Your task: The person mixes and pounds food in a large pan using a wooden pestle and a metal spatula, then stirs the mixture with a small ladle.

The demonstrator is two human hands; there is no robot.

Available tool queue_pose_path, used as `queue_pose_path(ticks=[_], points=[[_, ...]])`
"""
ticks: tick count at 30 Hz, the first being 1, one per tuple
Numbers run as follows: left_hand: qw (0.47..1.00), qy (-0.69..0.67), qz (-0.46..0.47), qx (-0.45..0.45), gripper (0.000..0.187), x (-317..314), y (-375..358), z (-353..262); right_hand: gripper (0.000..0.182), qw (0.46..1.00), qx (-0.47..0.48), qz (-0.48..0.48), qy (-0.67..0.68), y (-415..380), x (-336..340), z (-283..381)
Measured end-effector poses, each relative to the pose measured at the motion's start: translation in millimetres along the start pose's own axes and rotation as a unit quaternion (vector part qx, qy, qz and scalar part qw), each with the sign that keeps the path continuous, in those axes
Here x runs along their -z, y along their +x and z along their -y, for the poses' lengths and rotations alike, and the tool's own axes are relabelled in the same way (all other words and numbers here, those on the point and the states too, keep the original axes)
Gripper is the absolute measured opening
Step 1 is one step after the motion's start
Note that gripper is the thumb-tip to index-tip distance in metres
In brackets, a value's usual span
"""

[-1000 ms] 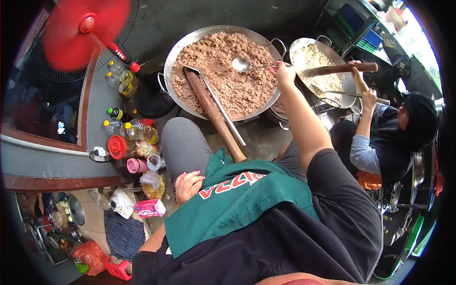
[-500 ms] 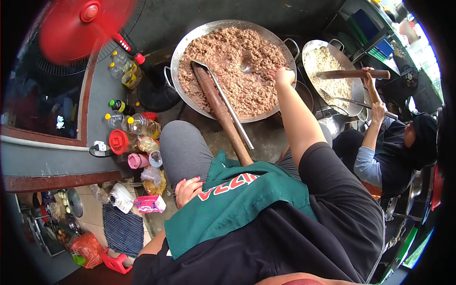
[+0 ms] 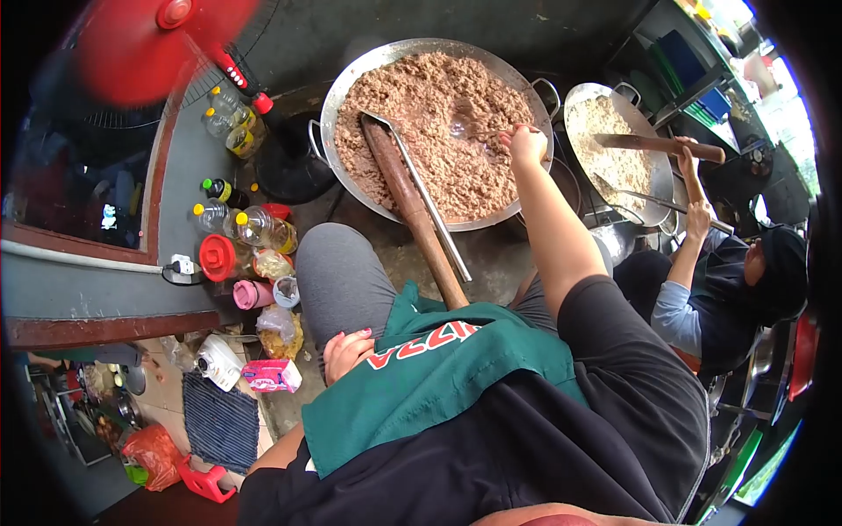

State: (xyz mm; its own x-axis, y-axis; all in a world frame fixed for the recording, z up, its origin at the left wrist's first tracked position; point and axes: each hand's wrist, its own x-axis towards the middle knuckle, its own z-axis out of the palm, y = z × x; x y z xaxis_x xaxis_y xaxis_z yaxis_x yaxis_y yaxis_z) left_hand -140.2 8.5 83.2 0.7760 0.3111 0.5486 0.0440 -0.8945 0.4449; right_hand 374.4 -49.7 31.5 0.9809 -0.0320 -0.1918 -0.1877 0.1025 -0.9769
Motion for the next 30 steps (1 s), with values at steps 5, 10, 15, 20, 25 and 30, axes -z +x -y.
queue_pose_path(ticks=[5,10,15,20,25,30], points=[[0.998,0.003,0.046,-0.039,0.016,-4,-19,20,0.028,0.995,0.055,0.057,0.056,-3,15,1],[0.999,-0.014,0.046,-0.02,0.018,12,-11,7,0.024,0.99,0.053,0.084,0.105,-5,51,2],[0.999,-0.007,0.029,0.014,0.018,19,-14,-6,0.019,0.995,0.034,0.088,0.027,-7,90,-13],[1.0,-0.016,0.01,0.005,0.019,19,-16,-9,0.02,0.993,-0.008,0.115,0.011,-47,104,-34],[1.0,-0.014,0.013,-0.009,0.02,17,-21,-8,0.024,0.989,0.032,0.141,0.005,-64,89,-37],[1.0,0.004,0.003,-0.024,0.018,15,-26,-8,0.022,0.988,0.031,0.147,0.029,-65,90,-42]])
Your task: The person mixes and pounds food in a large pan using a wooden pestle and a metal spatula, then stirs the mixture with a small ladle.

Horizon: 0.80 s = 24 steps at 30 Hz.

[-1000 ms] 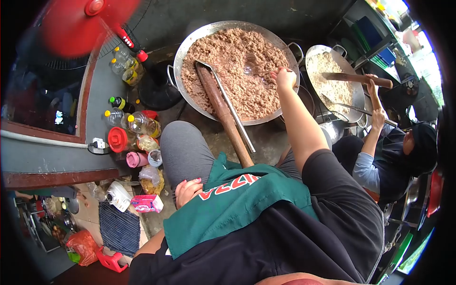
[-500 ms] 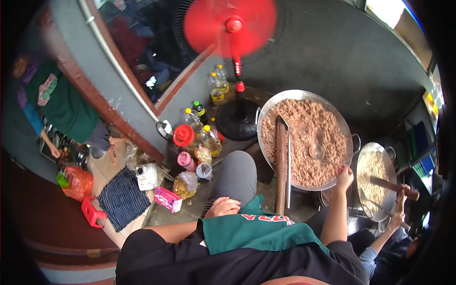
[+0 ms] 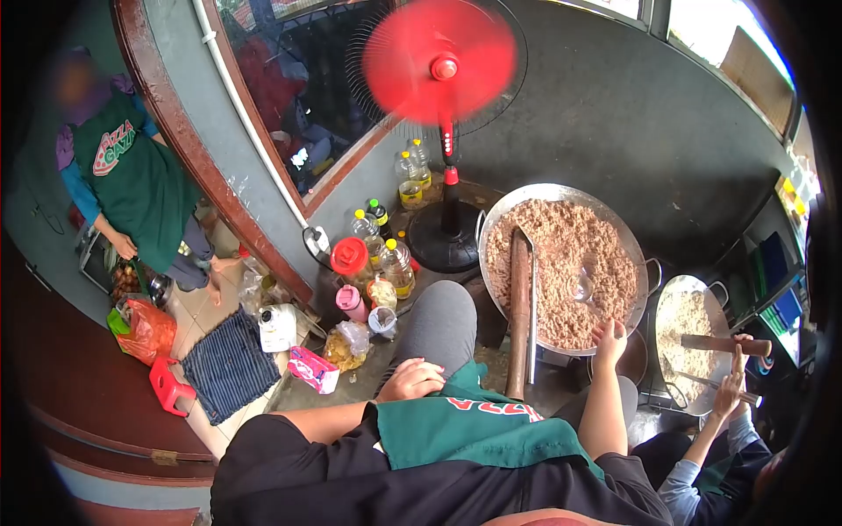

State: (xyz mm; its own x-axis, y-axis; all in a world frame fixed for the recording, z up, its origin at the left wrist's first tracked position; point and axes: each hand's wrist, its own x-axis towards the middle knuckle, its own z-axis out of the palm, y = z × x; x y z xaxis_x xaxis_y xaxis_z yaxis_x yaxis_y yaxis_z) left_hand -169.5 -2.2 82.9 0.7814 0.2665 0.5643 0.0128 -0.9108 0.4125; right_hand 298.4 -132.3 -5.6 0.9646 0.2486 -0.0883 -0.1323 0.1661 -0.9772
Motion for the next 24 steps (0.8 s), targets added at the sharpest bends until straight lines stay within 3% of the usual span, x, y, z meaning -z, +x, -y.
queue_pose_path(ticks=[24], points=[[0.999,-0.03,0.021,0.012,0.023,7,0,-8,0.023,0.999,-0.044,-0.007,-0.012,-17,7,13]])
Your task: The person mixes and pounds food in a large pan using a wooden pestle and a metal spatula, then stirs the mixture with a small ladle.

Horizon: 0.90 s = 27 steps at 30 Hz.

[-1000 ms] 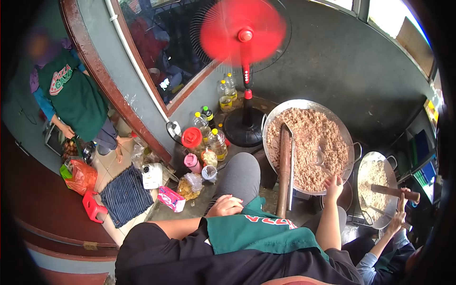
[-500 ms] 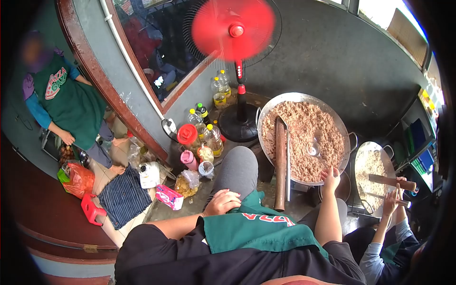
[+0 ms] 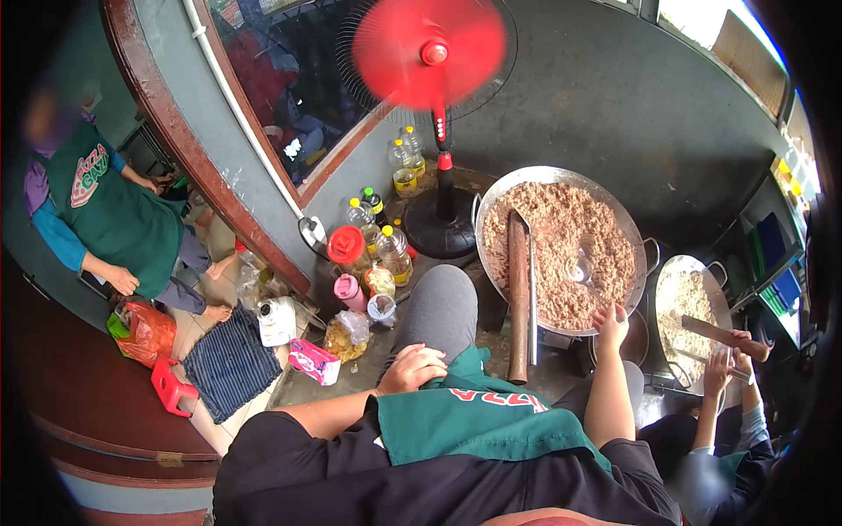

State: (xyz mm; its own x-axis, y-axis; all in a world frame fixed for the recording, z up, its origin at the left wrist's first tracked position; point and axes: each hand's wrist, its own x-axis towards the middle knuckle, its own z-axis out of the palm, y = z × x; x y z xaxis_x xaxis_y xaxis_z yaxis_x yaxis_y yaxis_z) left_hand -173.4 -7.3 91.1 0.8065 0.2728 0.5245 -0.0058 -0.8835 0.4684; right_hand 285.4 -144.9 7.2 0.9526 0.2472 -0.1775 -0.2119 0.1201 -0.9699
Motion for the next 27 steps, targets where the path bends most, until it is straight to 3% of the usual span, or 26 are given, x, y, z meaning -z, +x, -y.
queue_pose_path(ticks=[27], points=[[1.0,0.001,-0.011,-0.01,0.028,0.5,-5.8,1.5,0.018,1.0,0.011,0.016,-0.019,1.0,1.5,-4.6]])
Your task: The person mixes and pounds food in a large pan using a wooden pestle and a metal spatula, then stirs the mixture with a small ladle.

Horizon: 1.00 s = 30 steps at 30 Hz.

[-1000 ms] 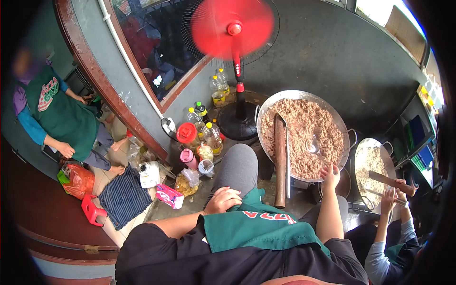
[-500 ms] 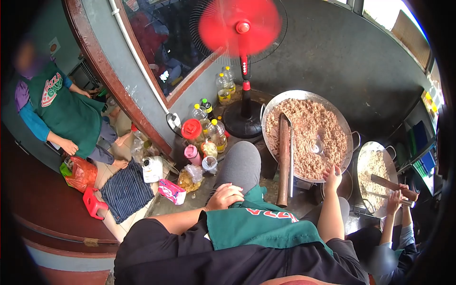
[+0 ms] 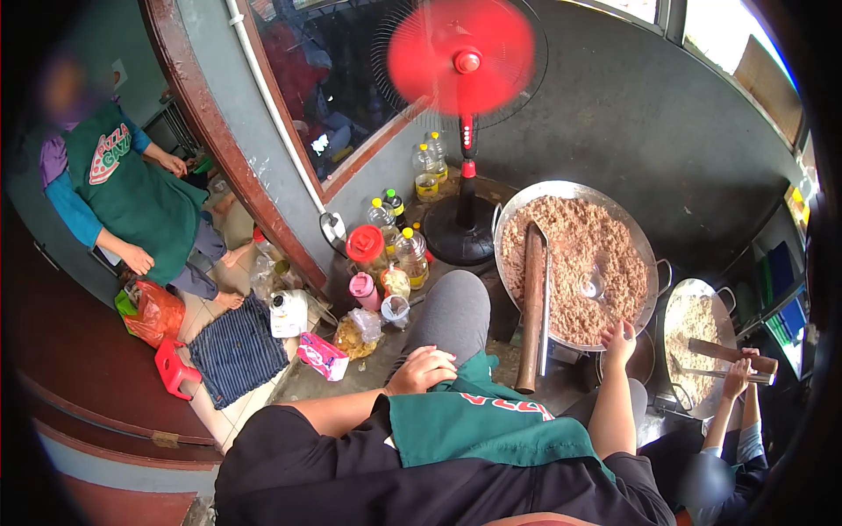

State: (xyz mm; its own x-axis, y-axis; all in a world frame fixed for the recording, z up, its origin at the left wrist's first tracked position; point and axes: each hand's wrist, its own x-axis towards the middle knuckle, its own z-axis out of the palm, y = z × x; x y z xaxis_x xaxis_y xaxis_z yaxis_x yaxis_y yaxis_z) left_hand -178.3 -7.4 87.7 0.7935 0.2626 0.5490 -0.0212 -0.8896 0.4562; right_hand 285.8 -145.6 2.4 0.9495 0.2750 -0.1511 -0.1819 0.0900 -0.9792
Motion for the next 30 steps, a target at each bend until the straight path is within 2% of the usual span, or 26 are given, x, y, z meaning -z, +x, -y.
queue_pose_path(ticks=[4,10,13,15,16,17,18,19,21,23,25,30], points=[[1.0,-0.009,-0.006,-0.004,0.028,1,-1,-1,0.018,1.0,-0.004,-0.003,-0.007,-2,-2,1],[0.993,0.092,-0.056,0.055,0.028,5,9,-8,0.023,1.0,-0.008,0.01,-0.009,0,1,-2],[0.984,0.091,-0.121,0.093,0.031,13,34,3,0.019,1.0,-0.008,0.007,-0.004,-1,0,-2],[0.979,0.017,-0.147,0.143,0.029,27,56,45,0.017,1.0,-0.01,0.005,-0.004,-4,-1,0],[0.963,-0.044,-0.217,0.153,0.029,33,68,70,0.017,1.0,-0.01,0.004,-0.004,-6,-1,0],[0.963,-0.079,-0.225,0.126,0.03,34,69,140,0.017,1.0,-0.01,0.005,-0.004,-7,-1,1],[0.93,-0.158,-0.24,0.228,0.046,59,90,151,0.018,1.0,-0.013,0.009,0.005,-6,0,0],[0.87,-0.226,-0.185,0.397,0.068,104,118,140,0.018,1.0,-0.011,0.012,0.003,-6,2,-1],[0.784,-0.33,-0.204,0.485,0.082,161,154,161,0.018,1.0,-0.004,0.017,0.004,-5,2,-2],[0.778,-0.357,-0.203,0.476,0.087,202,176,193,0.018,1.0,-0.007,0.02,0.015,-7,2,-1],[0.781,-0.316,-0.225,0.489,0.087,231,198,206,0.018,0.999,-0.015,0.023,0.029,-9,3,0],[0.777,-0.292,-0.281,0.481,0.088,253,225,214,0.019,1.0,-0.002,0.014,-0.012,-7,8,-3]])
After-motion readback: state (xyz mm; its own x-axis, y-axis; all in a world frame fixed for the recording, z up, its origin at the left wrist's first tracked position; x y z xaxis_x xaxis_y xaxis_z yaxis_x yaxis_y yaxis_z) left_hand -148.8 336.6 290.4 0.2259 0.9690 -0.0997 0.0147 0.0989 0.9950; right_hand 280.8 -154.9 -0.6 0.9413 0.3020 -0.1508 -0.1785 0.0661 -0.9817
